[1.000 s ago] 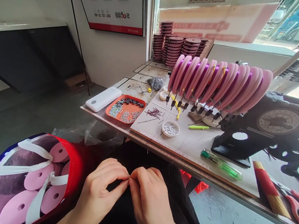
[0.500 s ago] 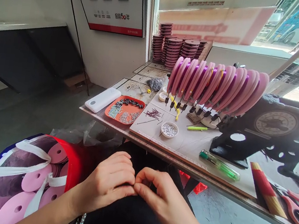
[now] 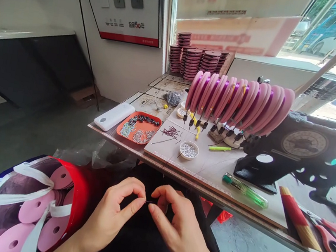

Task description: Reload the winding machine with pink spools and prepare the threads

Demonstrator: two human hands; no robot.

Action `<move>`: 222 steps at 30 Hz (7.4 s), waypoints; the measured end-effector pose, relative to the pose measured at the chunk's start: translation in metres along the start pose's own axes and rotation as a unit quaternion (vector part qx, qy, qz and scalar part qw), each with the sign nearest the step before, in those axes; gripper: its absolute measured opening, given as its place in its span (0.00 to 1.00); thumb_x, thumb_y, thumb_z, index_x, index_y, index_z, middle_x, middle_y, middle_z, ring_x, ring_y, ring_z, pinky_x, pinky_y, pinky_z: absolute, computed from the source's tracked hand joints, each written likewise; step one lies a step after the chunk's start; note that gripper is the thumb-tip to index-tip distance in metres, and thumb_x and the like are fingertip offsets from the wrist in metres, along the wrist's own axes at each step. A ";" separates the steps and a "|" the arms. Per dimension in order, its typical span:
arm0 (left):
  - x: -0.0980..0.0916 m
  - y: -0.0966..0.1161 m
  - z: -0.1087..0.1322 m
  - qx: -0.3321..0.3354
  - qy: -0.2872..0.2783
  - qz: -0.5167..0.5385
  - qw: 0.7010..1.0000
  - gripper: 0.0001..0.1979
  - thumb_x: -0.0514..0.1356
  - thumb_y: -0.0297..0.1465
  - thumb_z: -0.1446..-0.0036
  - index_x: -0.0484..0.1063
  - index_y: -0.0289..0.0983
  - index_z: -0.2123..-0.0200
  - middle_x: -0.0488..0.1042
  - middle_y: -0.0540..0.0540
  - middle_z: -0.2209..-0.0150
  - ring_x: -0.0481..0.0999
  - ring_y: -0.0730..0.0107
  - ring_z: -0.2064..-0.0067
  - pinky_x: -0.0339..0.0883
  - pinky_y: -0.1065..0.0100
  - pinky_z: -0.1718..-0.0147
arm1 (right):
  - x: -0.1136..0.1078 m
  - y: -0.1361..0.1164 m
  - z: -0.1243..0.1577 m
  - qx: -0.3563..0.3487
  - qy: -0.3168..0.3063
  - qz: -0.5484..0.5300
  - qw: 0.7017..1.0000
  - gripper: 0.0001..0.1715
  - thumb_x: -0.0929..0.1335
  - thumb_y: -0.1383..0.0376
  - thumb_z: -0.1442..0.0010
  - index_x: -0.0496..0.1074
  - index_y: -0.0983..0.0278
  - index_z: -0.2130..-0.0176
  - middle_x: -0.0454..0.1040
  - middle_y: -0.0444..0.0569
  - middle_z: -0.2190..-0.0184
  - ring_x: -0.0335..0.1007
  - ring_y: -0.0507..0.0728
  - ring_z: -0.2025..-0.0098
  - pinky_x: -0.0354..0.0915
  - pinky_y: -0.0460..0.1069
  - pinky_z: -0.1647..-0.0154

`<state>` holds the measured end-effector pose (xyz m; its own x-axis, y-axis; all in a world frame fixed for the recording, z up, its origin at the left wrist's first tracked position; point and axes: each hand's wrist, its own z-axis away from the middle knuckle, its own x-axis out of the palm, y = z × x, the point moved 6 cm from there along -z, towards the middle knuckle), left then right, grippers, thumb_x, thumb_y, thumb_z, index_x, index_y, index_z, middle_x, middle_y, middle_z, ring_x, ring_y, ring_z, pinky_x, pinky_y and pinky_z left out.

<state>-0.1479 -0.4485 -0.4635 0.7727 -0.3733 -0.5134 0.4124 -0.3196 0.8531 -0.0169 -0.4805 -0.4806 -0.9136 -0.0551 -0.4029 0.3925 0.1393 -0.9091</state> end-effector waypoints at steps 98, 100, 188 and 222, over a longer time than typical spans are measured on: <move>-0.008 -0.027 -0.036 -0.104 0.147 0.178 0.967 0.08 0.62 0.28 0.51 0.62 0.39 0.71 0.75 0.53 0.74 0.76 0.73 0.70 0.69 0.75 0.69 | -0.014 -0.015 -0.046 -0.120 0.144 0.118 0.975 0.07 0.64 0.69 0.42 0.72 0.62 0.69 0.73 0.46 0.74 0.68 0.53 0.72 0.63 0.47 0.72; -0.011 -0.020 -0.034 -0.046 0.159 0.096 0.982 0.07 0.60 0.26 0.49 0.64 0.40 0.69 0.76 0.53 0.73 0.76 0.73 0.70 0.70 0.75 0.69 | -0.015 -0.011 -0.047 -0.099 0.129 0.098 0.982 0.06 0.65 0.68 0.42 0.73 0.61 0.68 0.74 0.46 0.73 0.69 0.54 0.71 0.64 0.47 0.71; 0.029 -0.021 -0.040 0.109 0.017 -0.578 0.808 0.43 0.52 0.18 0.64 0.49 0.23 0.40 0.66 0.54 0.88 0.63 0.73 0.85 0.59 0.70 0.80 | -0.041 -0.003 -0.049 -0.129 0.122 0.377 0.909 0.11 0.61 0.67 0.39 0.71 0.63 0.68 0.72 0.47 0.72 0.67 0.52 0.72 0.61 0.46 0.71; 0.021 -0.011 -0.052 0.160 0.023 -0.613 0.773 0.44 0.47 0.12 0.58 0.31 0.24 0.37 0.62 0.59 0.89 0.63 0.71 0.86 0.58 0.71 0.80 | -0.097 0.000 -0.024 -0.098 0.066 0.481 0.869 0.19 0.58 0.78 0.44 0.63 0.64 0.81 0.63 0.44 0.83 0.55 0.52 0.79 0.49 0.47 0.76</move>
<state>-0.1115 -0.4078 -0.4792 -0.0853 0.4103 -0.9079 0.7145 -0.6099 -0.3428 0.0687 -0.4514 -0.4390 -0.1816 0.2927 -0.9388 0.9674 0.2245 -0.1171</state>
